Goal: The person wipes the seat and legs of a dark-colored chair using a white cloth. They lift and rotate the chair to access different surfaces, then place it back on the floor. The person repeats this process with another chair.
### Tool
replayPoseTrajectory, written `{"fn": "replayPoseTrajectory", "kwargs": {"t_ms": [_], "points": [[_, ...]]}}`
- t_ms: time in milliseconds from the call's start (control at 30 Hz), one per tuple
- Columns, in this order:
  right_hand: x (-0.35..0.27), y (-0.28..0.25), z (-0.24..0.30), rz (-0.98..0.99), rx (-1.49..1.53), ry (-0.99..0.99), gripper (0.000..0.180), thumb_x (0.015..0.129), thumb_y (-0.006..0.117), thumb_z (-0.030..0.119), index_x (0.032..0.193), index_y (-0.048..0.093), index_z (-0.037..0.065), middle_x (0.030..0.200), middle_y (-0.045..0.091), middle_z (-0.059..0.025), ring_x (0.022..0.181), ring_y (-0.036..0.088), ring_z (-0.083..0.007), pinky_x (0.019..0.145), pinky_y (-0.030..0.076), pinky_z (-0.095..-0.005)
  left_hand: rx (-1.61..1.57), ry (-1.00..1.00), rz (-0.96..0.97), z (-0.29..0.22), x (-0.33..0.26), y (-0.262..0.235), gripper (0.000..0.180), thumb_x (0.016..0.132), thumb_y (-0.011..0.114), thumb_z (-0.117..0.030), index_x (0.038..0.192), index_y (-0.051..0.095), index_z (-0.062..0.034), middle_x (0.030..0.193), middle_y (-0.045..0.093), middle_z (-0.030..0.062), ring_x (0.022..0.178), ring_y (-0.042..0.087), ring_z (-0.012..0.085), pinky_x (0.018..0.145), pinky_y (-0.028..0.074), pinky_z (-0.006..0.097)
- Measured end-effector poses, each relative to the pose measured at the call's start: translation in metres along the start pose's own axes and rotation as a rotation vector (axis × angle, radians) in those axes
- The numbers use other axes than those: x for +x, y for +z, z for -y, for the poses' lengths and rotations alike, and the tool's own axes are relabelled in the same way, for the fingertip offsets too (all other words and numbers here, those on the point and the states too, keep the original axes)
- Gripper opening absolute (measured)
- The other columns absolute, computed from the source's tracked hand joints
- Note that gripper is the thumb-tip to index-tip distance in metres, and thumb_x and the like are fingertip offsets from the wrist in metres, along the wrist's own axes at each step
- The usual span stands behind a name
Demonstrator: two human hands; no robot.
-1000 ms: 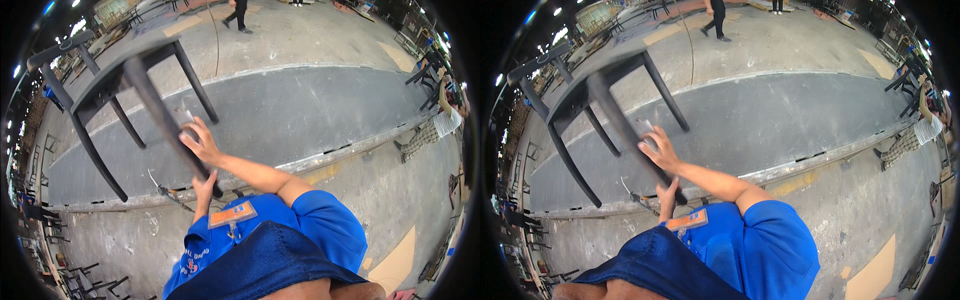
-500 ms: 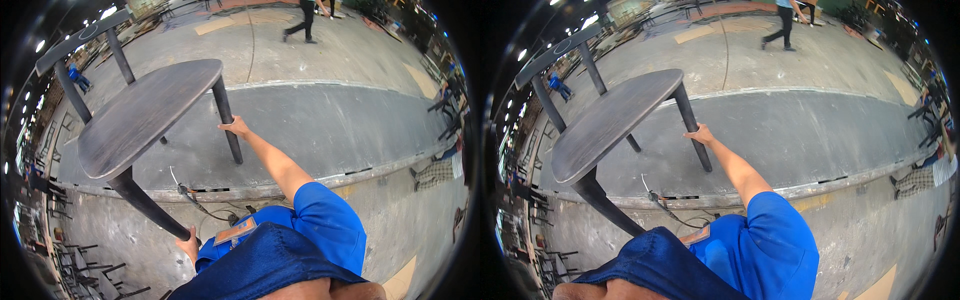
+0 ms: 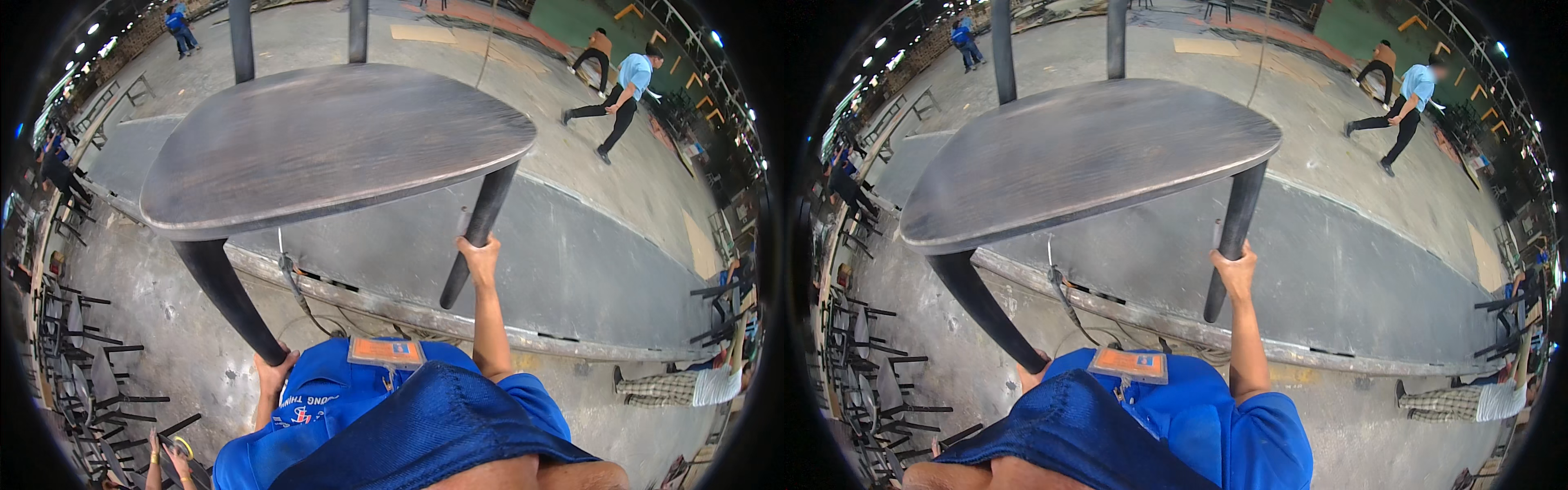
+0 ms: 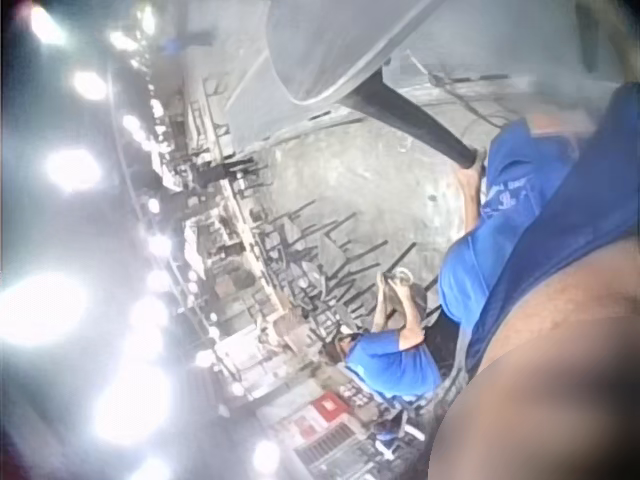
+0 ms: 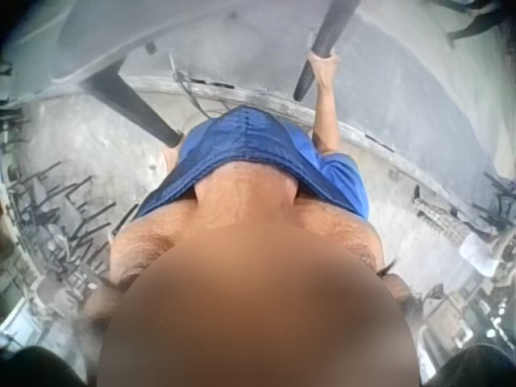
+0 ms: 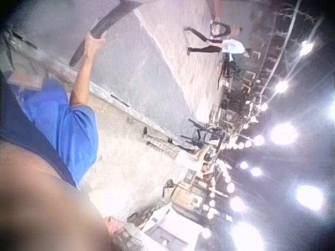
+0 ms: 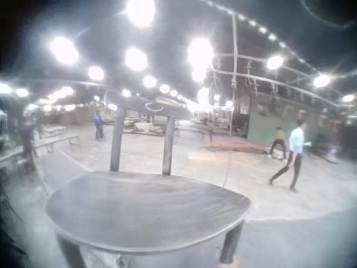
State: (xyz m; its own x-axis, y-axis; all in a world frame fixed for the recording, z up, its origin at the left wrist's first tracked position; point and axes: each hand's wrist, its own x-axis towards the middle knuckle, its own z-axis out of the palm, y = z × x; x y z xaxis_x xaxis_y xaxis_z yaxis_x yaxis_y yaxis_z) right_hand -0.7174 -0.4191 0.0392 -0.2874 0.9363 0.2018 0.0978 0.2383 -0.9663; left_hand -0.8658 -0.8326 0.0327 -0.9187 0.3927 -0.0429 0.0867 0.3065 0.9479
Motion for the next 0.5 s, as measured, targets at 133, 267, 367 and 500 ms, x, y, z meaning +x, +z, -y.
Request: {"fn": "replayPoseTrajectory", "kwargs": {"t_ms": [133,267,367,500], "points": [[-0.026,-0.063,0.016,-0.137,-0.056,0.016,0.017,0.066,0.072,0.010,0.076,0.061,0.002,0.065,0.057,0.0000,0.059,0.054,-0.0098,0.057,0.044,-0.0257,-0.082,-0.020,0.155,-0.007,0.006,0.018,0.020,0.061,0.076,0.001,0.064,0.056,-0.0031,0.059,0.055,0.0024,0.050,0.053,0.0117,0.047,0.042,0.025],[-0.055,-0.129,0.052,-0.272,-0.102,-0.042,0.017,0.067,0.072,0.010,0.077,0.060,0.002,0.064,0.055,0.0012,0.059,0.051,-0.0087,0.057,0.042,-0.0248,-0.133,-0.026,0.284,-0.015,0.010,0.048,0.019,0.059,0.075,0.000,0.066,0.058,-0.0020,0.062,0.057,0.0041,0.054,0.056,0.0129,0.051,0.045,0.027],[-0.068,-0.166,0.079,-0.310,-0.181,-0.019,0.018,0.067,0.071,0.010,0.078,0.060,0.002,0.064,0.053,0.0018,0.059,0.048,-0.0079,0.055,0.040,-0.0245,-0.167,0.046,0.405,-0.025,0.017,0.070,0.019,0.060,0.073,-0.004,0.072,0.059,-0.0017,0.063,0.058,0.0040,0.057,0.056,0.0126,0.054,0.045,0.027],[-0.082,-0.187,0.099,-0.339,-0.232,-0.015,0.019,0.068,0.072,0.011,0.078,0.059,0.002,0.065,0.052,0.0021,0.058,0.046,-0.0074,0.054,0.037,-0.0249,-0.178,0.045,0.429,-0.045,0.042,0.088,0.018,0.061,0.071,-0.005,0.073,0.059,-0.0018,0.061,0.055,0.0027,0.055,0.055,0.0120,0.052,0.044,0.027]]}}
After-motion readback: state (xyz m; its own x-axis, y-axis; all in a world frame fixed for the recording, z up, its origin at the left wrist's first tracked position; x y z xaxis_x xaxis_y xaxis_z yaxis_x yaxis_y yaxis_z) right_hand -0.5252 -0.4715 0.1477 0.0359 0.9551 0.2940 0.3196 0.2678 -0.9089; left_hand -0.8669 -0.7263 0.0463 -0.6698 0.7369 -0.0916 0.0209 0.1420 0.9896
